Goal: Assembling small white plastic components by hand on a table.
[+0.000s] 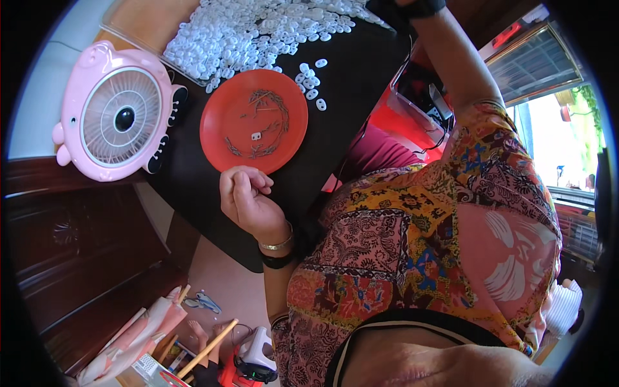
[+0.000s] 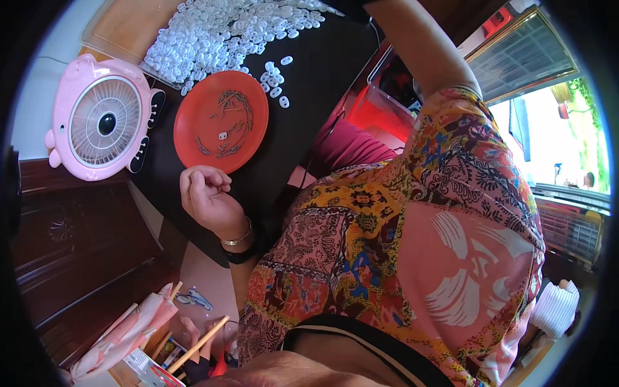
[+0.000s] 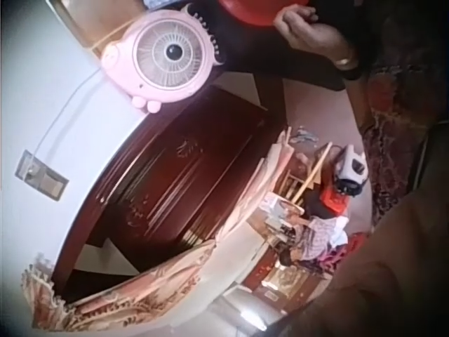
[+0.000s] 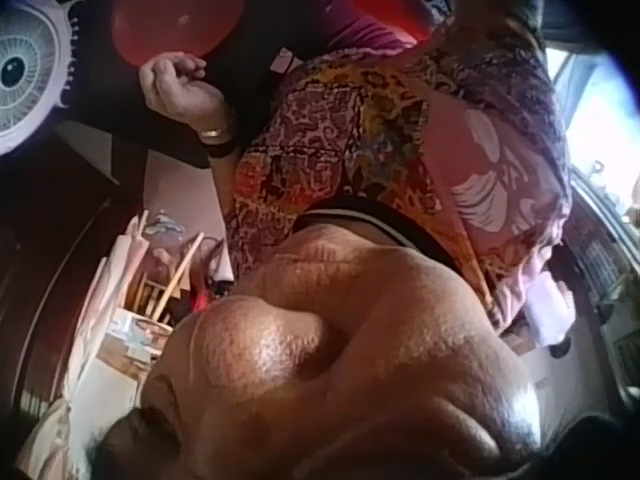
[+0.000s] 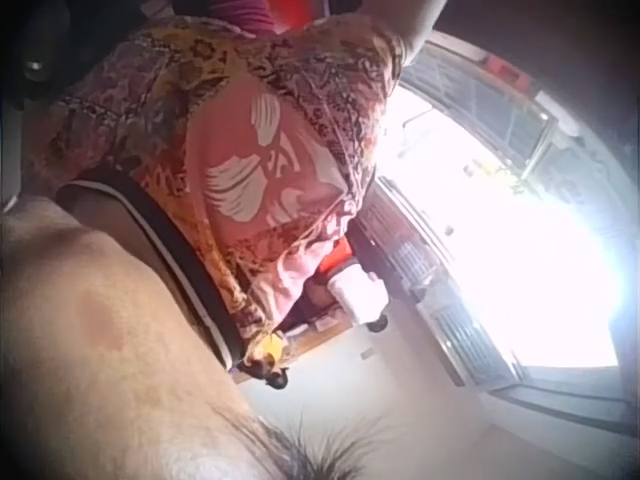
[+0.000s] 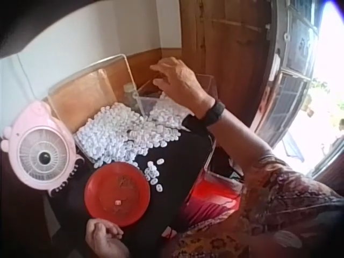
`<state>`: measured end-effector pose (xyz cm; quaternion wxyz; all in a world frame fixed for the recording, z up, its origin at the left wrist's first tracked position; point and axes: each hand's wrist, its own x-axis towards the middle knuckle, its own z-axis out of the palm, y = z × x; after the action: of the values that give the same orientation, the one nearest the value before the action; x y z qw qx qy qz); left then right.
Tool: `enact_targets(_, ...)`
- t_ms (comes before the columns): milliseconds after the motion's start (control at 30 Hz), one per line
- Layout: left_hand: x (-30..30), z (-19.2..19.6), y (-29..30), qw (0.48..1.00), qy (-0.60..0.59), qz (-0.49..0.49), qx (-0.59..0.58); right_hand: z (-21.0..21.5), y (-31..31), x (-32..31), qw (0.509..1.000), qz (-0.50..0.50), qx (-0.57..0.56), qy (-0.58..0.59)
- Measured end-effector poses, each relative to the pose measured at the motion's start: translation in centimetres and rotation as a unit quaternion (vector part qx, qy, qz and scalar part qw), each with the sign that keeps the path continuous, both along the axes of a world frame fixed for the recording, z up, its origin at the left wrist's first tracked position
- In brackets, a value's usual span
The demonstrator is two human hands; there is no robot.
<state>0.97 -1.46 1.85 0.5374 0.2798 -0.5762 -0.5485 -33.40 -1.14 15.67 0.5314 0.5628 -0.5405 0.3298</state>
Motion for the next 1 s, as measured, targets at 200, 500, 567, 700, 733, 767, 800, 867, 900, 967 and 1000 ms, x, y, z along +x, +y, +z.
enact_targets(200, 0.3, -1.1, -0.5, 0.997, 0.031, -0.032, 0.063, -7.1, -1.8, 3.5, 0.853, 0.188, 0.422, -0.242)
enact_targets(500, 1.2, -0.9, -1.7, 0.996, 0.032, -0.009, 0.087, -10.4, -3.9, 10.5, 0.774, 0.270, 0.531, -0.213)
enact_targets(567, 1.4, -1.2, -2.2, 0.996, 0.033, -0.005, 0.087, -10.9, -4.2, 13.1, 0.727, 0.341, 0.564, -0.193)
enact_targets(700, 1.9, -1.1, -2.7, 0.997, 0.032, 0.008, 0.074, -11.4, -5.0, 16.6, 0.706, 0.345, 0.612, -0.092)
enact_targets(733, 2.0, -1.1, -2.8, 0.997, 0.030, 0.009, 0.076, -11.9, -5.1, 17.0, 0.720, 0.311, 0.617, -0.061)
enact_targets(767, 2.1, -1.1, -3.0, 0.996, 0.027, 0.013, 0.082, -12.5, -5.5, 17.2, 0.719, 0.315, 0.617, -0.062)
enact_targets(800, 2.2, -1.1, -3.2, 0.996, 0.024, 0.016, 0.088, -13.0, -5.9, 17.3, 0.716, 0.325, 0.614, -0.076)
enact_targets(867, 2.5, -1.1, -3.4, 0.996, 0.018, 0.017, 0.089, -13.2, -6.2, 17.6, 0.713, 0.336, 0.609, -0.090)
enact_targets(900, 2.7, -1.0, -3.4, 0.996, 0.015, 0.015, 0.089, -13.1, -6.1, 17.8, 0.722, 0.320, 0.608, -0.085)
enact_targets(967, 2.9, -0.8, -3.5, 0.996, 0.014, 0.016, 0.089, -12.9, -6.3, 17.7, 0.731, 0.306, 0.604, -0.080)
enact_targets(1000, 2.9, -0.7, -3.6, 0.996, 0.015, 0.016, 0.091, -13.0, -6.4, 17.6, 0.745, 0.306, 0.586, -0.094)
